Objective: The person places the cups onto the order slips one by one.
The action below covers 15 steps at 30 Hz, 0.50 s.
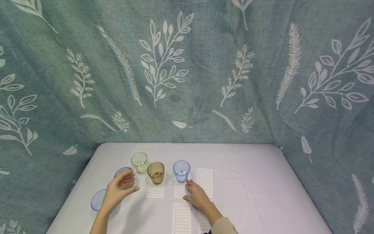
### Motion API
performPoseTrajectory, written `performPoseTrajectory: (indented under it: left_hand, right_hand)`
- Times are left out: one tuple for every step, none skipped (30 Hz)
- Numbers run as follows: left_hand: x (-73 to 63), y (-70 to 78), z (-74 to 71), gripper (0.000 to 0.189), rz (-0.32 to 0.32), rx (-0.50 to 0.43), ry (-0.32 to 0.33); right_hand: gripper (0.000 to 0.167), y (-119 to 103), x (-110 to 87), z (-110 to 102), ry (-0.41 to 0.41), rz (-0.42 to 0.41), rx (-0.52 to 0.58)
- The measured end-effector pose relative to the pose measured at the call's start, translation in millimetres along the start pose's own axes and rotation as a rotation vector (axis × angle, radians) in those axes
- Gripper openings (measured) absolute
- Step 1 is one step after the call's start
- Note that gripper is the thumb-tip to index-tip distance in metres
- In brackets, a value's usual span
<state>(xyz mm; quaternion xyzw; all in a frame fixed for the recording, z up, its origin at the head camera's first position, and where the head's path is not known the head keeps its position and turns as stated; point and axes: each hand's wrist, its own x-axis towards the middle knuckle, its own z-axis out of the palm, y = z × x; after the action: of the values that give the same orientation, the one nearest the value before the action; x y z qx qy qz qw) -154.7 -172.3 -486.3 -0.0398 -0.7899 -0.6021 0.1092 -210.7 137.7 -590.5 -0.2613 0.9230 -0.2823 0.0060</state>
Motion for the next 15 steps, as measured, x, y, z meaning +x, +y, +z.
performPoseTrajectory:
  left_hand:
    - [-3.2,0.8,-2.8,0.068,-0.006,0.007,0.011]
    - [-6.4,1.8,-5.6,0.067,-0.003,0.019,0.023]
    - [-9.6,2.9,-8.3,0.067,0.001,0.029,0.031]
    - [-12.5,3.8,-10.9,0.067,0.007,0.037,0.04]
    - [-15.6,4.7,-13.5,0.066,0.015,0.05,0.049]
    - [-18.4,5.7,-16.2,0.066,0.019,0.06,0.059]
    - [-21.2,6.7,-18.8,0.066,0.019,0.07,0.068]
    - [-24.1,7.6,-21.6,0.066,0.016,0.088,0.08]
    - [-26.9,8.5,-24.4,0.066,0.005,0.11,0.091]
    - [-29.8,9.1,-27.3,0.066,-0.008,0.133,0.102]
    - [-32.7,9.5,-30.4,0.066,-0.026,0.157,0.111]
    - [-35.9,9.8,-33.4,0.066,-0.046,0.179,0.119]
    - [-39.0,9.8,-36.4,0.066,-0.073,0.204,0.127]
    - [-42.4,9.3,-39.5,0.066,-0.099,0.23,0.136]
    - [-45.9,8.6,-42.8,0.066,-0.127,0.246,0.144]
  right_hand:
    - [0.054,-0.7,0.3,-1.0,0.0,0.005,-0.002]
    - [0.055,-1.3,0.5,-2.0,0.002,0.011,-0.005]
    - [0.056,-1.7,0.5,-3.0,0.004,0.015,-0.008]
    - [0.056,-2.3,0.3,-4.3,0.009,0.019,-0.011]
    - [0.057,-2.8,-0.1,-5.6,0.014,0.023,-0.009]
    - [0.058,-3.1,-0.6,-6.9,0.019,0.027,-0.004]
    - [0.058,-3.6,-1.2,-8.6,0.025,0.031,-0.001]
    - [0.058,-3.7,-1.9,-10.0,0.033,0.031,0.006]
    - [0.057,-3.5,-2.7,-11.3,0.039,0.033,0.01]
    - [0.057,-3.1,-3.7,-12.9,0.047,0.036,0.016]
    - [0.056,-2.2,-4.9,-14.3,0.054,0.041,0.02]
    - [0.056,-0.9,-6.3,-15.9,0.063,0.049,0.02]
    - [0.055,0.9,-7.9,-17.6,0.073,0.059,0.022]
    - [0.055,3.1,-9.8,-19.2,0.083,0.071,0.026]
    - [0.054,5.7,-11.8,-20.9,0.098,0.082,0.027]
